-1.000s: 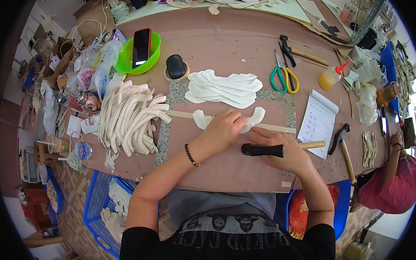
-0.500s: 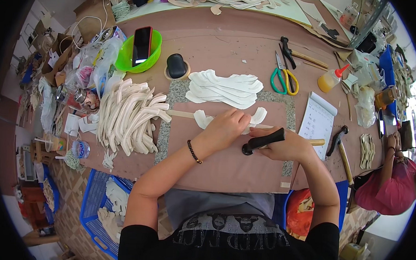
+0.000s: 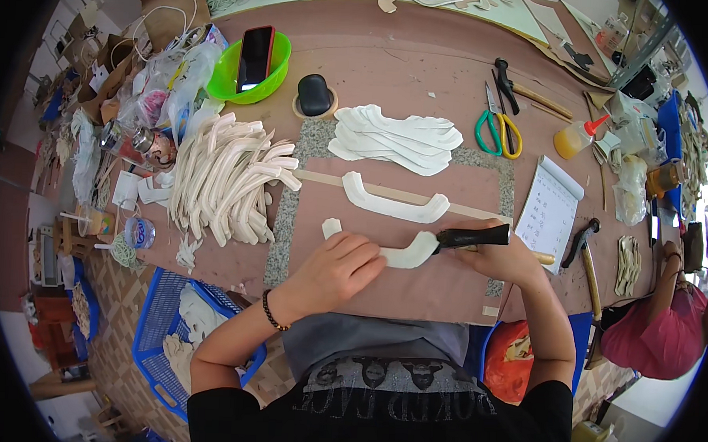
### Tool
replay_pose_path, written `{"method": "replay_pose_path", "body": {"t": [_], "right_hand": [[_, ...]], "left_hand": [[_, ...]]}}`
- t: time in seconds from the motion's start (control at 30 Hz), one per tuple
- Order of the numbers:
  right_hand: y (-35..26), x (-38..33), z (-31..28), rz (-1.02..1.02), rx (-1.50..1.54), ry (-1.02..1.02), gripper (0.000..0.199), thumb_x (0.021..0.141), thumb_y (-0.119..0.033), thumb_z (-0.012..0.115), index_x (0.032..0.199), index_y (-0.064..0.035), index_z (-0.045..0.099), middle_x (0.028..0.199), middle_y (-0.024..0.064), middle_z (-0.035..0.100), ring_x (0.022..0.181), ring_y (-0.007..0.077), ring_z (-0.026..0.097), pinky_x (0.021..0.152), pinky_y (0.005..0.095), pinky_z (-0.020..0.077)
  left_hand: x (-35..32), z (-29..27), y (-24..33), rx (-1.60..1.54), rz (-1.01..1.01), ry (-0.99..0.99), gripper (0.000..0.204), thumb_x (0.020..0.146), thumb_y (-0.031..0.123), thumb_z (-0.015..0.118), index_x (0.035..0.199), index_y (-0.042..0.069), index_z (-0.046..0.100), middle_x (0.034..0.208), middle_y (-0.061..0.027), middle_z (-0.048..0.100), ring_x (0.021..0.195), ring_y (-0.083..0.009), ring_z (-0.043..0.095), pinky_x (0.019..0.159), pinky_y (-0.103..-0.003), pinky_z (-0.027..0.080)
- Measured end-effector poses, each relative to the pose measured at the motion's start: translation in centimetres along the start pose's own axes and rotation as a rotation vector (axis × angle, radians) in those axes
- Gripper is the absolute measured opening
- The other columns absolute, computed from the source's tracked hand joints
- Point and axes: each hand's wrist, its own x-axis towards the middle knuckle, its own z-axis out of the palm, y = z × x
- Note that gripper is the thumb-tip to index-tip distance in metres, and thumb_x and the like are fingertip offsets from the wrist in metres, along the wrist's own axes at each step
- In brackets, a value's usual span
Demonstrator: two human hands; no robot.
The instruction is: The person uses a hammer to repeatedly strike and shape a white, flexible strip of material on a wooden board. They pick up the strip, position it, and tap it with the hammer, then place the shaped piece into a pile. The process is repeated for multiple strips throughout the video.
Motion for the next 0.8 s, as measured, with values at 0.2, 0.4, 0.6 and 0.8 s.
{"method": "replay_pose_path", "body": {"t": [0.2,0.4,0.6,0.8], "right_hand": [[-3.4,-2.8,0.3,0.099,0.076,0.152,0.034,0.089,-0.017,0.077,0.120,-0.0062,0.071,0.100,0.0170,0.074,0.090,0.0385,0.071,0.078,0.0416,0.0558],[-5.1,-4.3,1.1,0.029,-0.084,0.284,0.043,0.091,-0.017,0.075,0.131,-0.0070,0.063,0.097,0.0165,0.071,0.087,0.0409,0.070,0.074,0.0452,0.0548],[-4.8,-4.2,2.0,0.044,-0.085,0.228,0.042,0.094,-0.018,0.071,0.134,-0.0073,0.063,0.095,0.0172,0.070,0.084,0.0429,0.068,0.072,0.0477,0.0537],[-4.9,-3.7,2.3,0.079,-0.121,0.198,0.043,0.095,-0.020,0.071,0.135,-0.0062,0.063,0.097,0.0177,0.070,0.084,0.0440,0.068,0.072,0.0483,0.0541]], "left_hand": [[-0.2,4.2,3.8,-0.114,-0.438,0.058,0.030,0.080,0.014,0.079,0.104,0.000,0.067,0.110,-0.0113,0.059,0.102,-0.0318,0.057,0.089,-0.044,0.045],[2.7,7.5,3.3,-0.101,-0.523,0.063,0.024,0.080,0.012,0.078,0.095,0.005,0.062,0.098,-0.0095,0.058,0.094,-0.0304,0.057,0.084,-0.044,0.039],[3.4,7.9,3.7,-0.226,-0.624,0.119,0.022,0.080,0.010,0.077,0.097,0.008,0.063,0.090,-0.0055,0.064,0.093,-0.0277,0.061,0.091,-0.044,0.035],[2.6,8.3,4.2,-0.189,-0.639,0.140,0.025,0.081,0.009,0.076,0.104,0.006,0.068,0.092,-0.0057,0.063,0.093,-0.0265,0.061,0.091,-0.043,0.035]]}}
